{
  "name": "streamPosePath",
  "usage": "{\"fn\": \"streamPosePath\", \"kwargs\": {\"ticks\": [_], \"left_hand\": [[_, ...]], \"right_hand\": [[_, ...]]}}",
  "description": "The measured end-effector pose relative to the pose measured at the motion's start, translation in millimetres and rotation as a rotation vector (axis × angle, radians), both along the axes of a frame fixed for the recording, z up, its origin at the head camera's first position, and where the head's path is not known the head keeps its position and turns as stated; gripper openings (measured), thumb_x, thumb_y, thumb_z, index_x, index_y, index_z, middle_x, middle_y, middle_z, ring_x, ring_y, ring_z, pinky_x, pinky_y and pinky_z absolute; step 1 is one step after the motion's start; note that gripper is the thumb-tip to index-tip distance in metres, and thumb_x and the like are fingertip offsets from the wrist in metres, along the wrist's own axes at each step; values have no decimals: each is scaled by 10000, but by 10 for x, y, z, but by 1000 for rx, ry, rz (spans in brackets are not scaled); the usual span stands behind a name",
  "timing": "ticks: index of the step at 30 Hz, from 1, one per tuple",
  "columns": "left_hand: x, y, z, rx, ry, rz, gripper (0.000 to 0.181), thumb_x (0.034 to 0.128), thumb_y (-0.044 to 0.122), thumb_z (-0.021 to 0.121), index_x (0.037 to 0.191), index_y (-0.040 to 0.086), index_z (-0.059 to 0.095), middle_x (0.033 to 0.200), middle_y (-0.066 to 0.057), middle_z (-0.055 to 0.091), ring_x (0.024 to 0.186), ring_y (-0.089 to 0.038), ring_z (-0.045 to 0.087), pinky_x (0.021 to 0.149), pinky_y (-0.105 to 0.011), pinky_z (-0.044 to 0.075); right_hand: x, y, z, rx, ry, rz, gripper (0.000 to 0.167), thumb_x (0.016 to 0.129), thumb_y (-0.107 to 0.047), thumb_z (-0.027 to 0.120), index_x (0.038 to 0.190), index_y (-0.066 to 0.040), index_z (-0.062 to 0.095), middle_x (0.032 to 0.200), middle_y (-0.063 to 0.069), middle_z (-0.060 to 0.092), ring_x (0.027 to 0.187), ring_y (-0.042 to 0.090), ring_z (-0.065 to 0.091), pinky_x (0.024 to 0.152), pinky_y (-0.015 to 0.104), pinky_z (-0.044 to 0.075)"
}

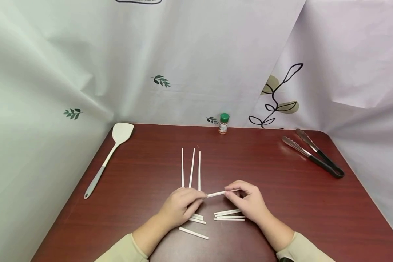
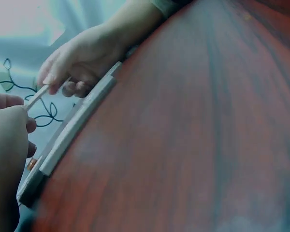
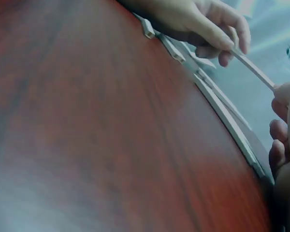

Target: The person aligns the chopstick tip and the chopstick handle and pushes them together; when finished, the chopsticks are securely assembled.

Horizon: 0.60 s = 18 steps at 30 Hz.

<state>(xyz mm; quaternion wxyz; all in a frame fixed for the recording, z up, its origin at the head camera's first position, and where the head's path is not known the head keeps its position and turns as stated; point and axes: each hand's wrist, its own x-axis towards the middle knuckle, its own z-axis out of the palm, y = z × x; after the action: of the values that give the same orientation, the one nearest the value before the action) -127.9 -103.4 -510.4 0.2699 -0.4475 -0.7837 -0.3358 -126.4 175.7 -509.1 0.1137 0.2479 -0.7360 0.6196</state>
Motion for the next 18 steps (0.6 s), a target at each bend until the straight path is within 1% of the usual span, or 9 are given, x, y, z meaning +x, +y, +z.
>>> {"fn": "streamPosePath", "kwargs": {"ticks": [2,4,5,7,8,10,12,14,18], "left_hand": [[3,26,-9,-21,-5,-5,137,1051,177,660,1144,173,759,1024,85,754,946,-86,722,851,-316,561],[3,44,-17,-41,-9,-15,135,1043,167,666,1139,176,760,1032,94,748,968,-75,714,855,-305,552],[2,50,-16,-53,-10,-21,134,1036,166,673,1137,176,761,1047,95,749,990,-71,713,859,-303,549],[-5,51,-11,-70,-1,-34,131,1017,163,697,1128,169,766,1072,94,751,1020,-71,712,871,-305,549],[-13,51,-6,-81,6,-37,131,1007,164,710,1125,168,767,1081,94,750,1028,-72,711,877,-307,549],[-38,59,10,-106,21,-44,138,987,170,734,1121,169,765,1088,97,746,1030,-71,707,881,-313,552],[-75,76,25,-134,34,-49,157,974,175,749,1130,171,760,1085,98,741,1013,-69,700,888,-321,556],[-119,103,40,-163,46,-50,177,967,172,752,1145,176,755,1082,95,736,1003,-68,695,896,-323,555],[-189,150,53,-217,71,-39,211,957,181,764,1169,183,759,1101,84,738,1022,-78,695,917,-326,551]], "right_hand": [[-38,26,19,-67,-123,-6,218,869,133,786,1071,72,732,903,96,756,695,57,636,580,194,514],[-88,40,42,-148,-233,7,295,889,137,757,1160,156,642,921,77,756,756,70,675,648,196,546],[-119,41,55,-188,-278,16,341,899,137,744,1201,189,593,937,64,756,794,81,688,687,201,557],[-180,34,74,-253,-350,29,424,915,131,724,1268,221,508,941,28,748,819,84,689,722,198,555],[-207,27,83,-282,-379,37,453,921,132,714,1294,224,473,940,18,743,819,87,685,724,196,551],[-258,10,91,-315,-415,27,472,935,128,702,1322,204,442,928,0,740,794,85,670,703,194,539],[-302,-13,96,-352,-445,1,469,938,129,691,1331,167,438,901,-9,736,746,83,639,664,192,518],[-347,-41,99,-396,-474,-27,432,947,131,679,1315,109,453,872,-15,724,713,86,607,640,197,504],[-452,-115,108,-477,-516,-64,408,968,131,659,1312,48,456,840,-28,699,686,85,569,630,202,497]]}}
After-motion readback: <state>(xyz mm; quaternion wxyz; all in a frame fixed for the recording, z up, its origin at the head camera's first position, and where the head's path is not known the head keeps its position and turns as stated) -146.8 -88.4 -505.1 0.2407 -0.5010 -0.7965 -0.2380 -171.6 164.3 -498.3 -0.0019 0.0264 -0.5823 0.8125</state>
